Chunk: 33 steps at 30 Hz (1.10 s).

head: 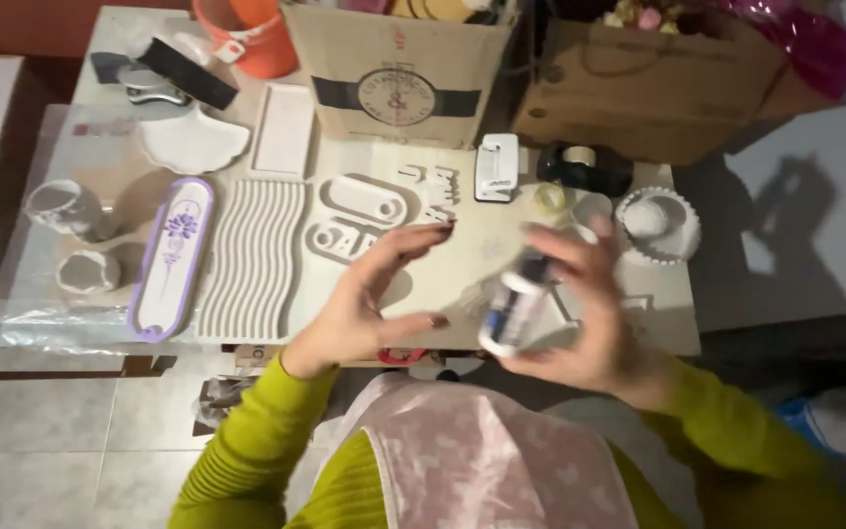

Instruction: Refilling a small bottle with liquid and then using a brush to paint small decorative letters with a white coating.

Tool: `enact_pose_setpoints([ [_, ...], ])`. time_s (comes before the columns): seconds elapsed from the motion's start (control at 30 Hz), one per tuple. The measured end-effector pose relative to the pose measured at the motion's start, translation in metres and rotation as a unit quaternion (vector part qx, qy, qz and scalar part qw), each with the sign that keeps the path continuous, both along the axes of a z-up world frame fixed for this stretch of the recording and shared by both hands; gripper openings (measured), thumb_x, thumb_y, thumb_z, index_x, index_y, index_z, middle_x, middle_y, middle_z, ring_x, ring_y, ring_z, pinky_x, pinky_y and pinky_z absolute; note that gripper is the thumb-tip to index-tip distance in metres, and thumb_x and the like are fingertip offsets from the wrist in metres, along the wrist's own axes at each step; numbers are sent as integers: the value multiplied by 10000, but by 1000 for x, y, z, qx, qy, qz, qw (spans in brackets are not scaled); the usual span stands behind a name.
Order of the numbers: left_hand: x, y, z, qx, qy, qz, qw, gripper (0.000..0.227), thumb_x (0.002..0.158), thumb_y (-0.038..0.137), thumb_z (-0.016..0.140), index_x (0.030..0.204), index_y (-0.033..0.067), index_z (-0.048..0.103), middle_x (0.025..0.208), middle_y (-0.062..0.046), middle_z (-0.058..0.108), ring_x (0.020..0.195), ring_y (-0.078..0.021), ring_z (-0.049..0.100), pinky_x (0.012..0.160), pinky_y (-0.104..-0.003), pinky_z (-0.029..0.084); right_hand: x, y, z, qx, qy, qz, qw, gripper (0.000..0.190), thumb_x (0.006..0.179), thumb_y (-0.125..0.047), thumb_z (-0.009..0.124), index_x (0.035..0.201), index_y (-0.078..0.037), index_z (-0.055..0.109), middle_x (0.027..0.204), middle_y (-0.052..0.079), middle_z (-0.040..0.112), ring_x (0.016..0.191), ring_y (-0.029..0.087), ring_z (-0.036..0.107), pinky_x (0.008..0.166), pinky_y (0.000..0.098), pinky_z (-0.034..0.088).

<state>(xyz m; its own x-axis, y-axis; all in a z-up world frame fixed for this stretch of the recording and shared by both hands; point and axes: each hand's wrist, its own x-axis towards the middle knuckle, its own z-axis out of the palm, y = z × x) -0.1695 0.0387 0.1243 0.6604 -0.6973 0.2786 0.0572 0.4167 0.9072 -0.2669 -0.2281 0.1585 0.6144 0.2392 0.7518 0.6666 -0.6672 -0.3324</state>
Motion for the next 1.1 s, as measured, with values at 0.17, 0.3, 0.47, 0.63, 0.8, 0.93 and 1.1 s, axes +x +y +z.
enact_pose_setpoints([
  [0.17, -24, 26, 6, 108, -297, 160, 935, 880, 751, 88, 909, 1506, 66, 459, 1549, -130, 505, 1463, -256, 490, 1231, -414, 391, 41, 50, 1, -111, -1, 130, 985, 1147, 767, -387, 975, 1577, -172, 191, 1498, 215, 501, 1459, 406, 451, 1254, 615, 33],
  [0.3, -35, 44, -4, 27, -101, 63, 992, 1079, 779, 0, 909, 1636, 69, 256, 1567, -111, 466, 1358, -200, 549, 1110, -364, 503, 52, 71, 0, -121, -16, 179, 976, 1221, 809, -378, 976, 1632, -176, 97, 1572, 176, 465, 1542, 433, 314, 1263, 620, -9],
  [0.47, -38, 60, -6, 73, -72, 83, 991, 1112, 768, -27, 889, 1653, 66, 222, 1539, -110, 494, 1259, -190, 616, 1024, -348, 559, 65, 76, -1, -131, 37, 181, 974, 1249, 790, -358, 968, 1634, -153, 70, 1611, 194, 442, 1573, 443, 238, 1264, 623, -25],
  [0.63, -35, 92, -26, 112, -157, 252, 948, 1034, 696, -15, 927, 1545, 62, 341, 1372, -100, 558, 1212, -196, 637, 1029, -369, 577, 132, 12, -11, -166, 141, 86, 972, 1000, 752, -357, 902, 1534, -74, 347, 1500, 226, 495, 1437, 403, 446, 1195, 589, 299],
  [0.8, -45, 105, -54, 111, -173, 355, 912, 979, 741, -39, 907, 1525, 77, 331, 1364, -96, 537, 1204, -198, 618, 1030, -368, 572, 199, -38, -112, -257, 366, -4, 894, 418, 895, -243, 784, 1272, -102, 670, 1306, 136, 692, 1211, 336, 667, 1062, 397, 523],
  [0.93, -48, 105, -73, 118, -177, 396, 893, 979, 732, -64, 885, 1508, 66, 303, 1425, -153, 513, 1296, -255, 606, 1056, -392, 558, 231, -24, -150, -259, 384, 3, 886, 691, 711, -325, 892, 1284, -65, 606, 1329, 220, 582, 1258, 386, 570, 1060, 421, 475],
  [1.1, -53, 103, -84, 129, -142, 389, 901, 980, 721, -53, 886, 1505, 70, 310, 1368, -156, 550, 1208, -244, 646, 1016, -382, 569, 233, -3, -154, -316, 390, 34, 864, 1086, 616, -401, 973, 1436, 31, 408, 1458, 358, 373, 1334, 475, 395, 1096, 444, 371],
])
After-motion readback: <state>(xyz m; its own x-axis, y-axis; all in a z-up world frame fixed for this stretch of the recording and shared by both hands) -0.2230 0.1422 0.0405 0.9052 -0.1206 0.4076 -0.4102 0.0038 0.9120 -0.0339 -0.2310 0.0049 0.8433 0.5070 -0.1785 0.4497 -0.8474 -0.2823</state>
